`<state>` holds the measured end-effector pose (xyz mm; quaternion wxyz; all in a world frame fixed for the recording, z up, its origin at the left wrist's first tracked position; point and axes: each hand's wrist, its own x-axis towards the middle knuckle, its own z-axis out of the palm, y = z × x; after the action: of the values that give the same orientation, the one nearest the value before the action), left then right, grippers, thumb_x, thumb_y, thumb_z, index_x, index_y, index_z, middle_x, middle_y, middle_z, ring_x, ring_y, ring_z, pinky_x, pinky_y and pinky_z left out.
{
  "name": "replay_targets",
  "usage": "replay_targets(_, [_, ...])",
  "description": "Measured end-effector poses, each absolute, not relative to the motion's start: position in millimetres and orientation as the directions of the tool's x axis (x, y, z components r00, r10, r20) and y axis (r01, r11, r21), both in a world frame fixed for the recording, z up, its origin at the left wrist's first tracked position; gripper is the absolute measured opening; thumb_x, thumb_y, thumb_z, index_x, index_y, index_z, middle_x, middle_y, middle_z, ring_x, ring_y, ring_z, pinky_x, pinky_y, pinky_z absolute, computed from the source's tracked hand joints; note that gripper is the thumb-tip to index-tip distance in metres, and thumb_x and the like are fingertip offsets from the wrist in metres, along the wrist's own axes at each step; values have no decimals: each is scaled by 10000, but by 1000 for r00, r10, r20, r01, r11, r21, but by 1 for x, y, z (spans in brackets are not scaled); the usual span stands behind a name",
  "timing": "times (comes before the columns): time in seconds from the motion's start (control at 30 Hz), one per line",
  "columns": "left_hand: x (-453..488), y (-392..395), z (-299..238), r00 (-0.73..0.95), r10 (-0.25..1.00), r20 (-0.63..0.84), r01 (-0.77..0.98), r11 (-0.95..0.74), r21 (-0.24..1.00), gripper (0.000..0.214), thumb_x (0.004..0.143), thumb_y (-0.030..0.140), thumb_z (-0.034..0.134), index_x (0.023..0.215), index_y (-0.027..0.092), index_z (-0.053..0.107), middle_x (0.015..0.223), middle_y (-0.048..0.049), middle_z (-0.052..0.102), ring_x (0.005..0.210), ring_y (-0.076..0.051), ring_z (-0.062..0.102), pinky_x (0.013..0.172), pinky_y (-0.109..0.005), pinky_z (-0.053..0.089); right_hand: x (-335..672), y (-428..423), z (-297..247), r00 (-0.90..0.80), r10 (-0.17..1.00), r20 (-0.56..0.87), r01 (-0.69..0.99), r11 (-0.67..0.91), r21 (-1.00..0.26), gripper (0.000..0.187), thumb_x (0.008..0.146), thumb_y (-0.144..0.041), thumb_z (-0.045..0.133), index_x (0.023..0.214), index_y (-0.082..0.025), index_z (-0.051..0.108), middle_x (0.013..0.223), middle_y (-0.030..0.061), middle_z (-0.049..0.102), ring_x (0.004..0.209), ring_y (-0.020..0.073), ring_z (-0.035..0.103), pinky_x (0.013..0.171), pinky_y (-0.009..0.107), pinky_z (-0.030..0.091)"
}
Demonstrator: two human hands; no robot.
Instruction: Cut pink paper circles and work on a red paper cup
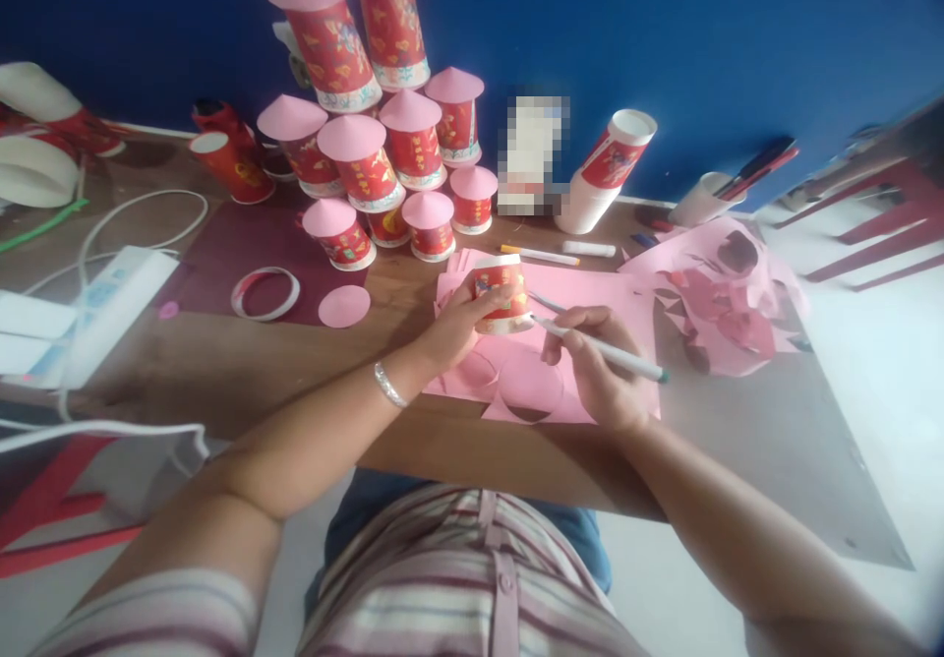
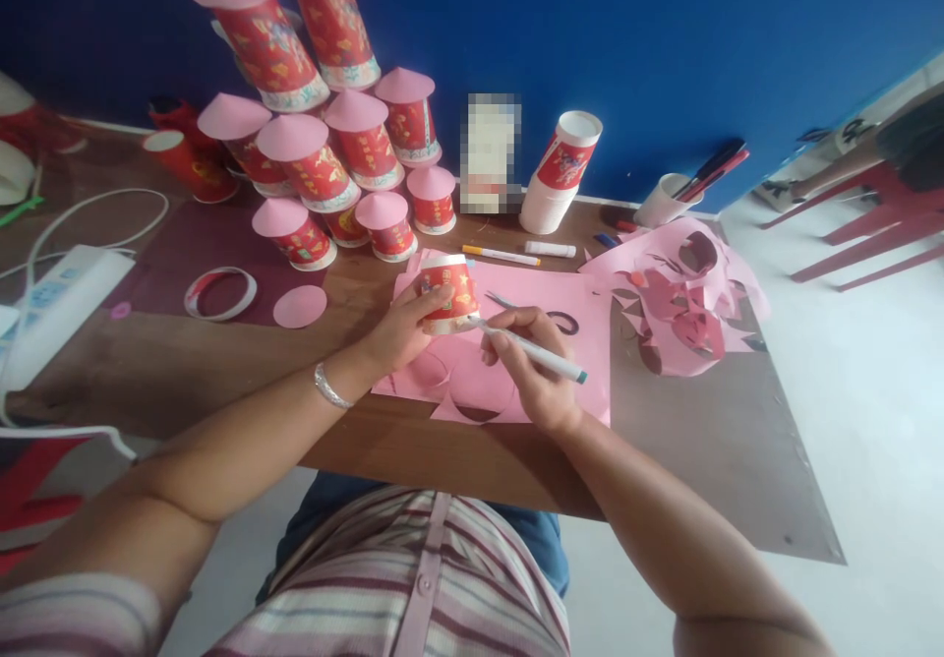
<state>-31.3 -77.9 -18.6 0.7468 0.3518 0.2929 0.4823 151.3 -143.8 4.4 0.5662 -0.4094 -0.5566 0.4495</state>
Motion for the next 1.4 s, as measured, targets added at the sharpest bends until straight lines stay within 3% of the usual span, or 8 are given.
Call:
replay_targets(0.1, [-30,-80,-21,327,938,-111,-477,265,838,441,822,468,859,1122,214,660,1056,-31,726,1014,-209,699,904,-366,588,151,-152,8,-70,926,370,196,376,-905,37,967,-293,702,997,-282,684,763,-3,720,677,182,680,643,357,535])
replay_targets(0.17, [-30,-81,-24,320,942,-101,-450,245,859,431,856,460,818,1164,216,640,1079,-35,724,1046,-217,699,925,-366,575,149,-156,11,-129,886,445,325,462,-825,74,943,-228,696,981,-289,677,810,8,743,708,189,703,655,357,557])
replay_targets(0.37, [-32,-81,-30,361,931,-57,-375,201,905,435,915,429,725,1272,224,586,1155,-48,703,1090,-228,682,944,-378,559,148,-156,15,-266,734,625,479,663,-575,156,919,-114,644,977,-256,613,800,-8,734,691,159,729,616,278,584])
replay_targets(0.73, [-32,-80,-22,386,919,-82,-286,204,936,532,817,539,850,1128,200,583,1026,-35,669,904,-176,646,793,-316,544,150,-153,10,-277,711,647,520,677,-521,149,938,-126,632,997,-256,588,797,-12,734,679,149,732,600,259,583])
replay_targets(1.4, [-33,-79,-25,429,900,-77,-350,244,905,529,853,557,815,1171,207,579,1109,-55,696,1030,-217,676,896,-365,547,151,-149,7,-255,693,675,551,677,-487,133,936,-127,642,977,-246,601,790,-3,739,667,151,728,583,266,590])
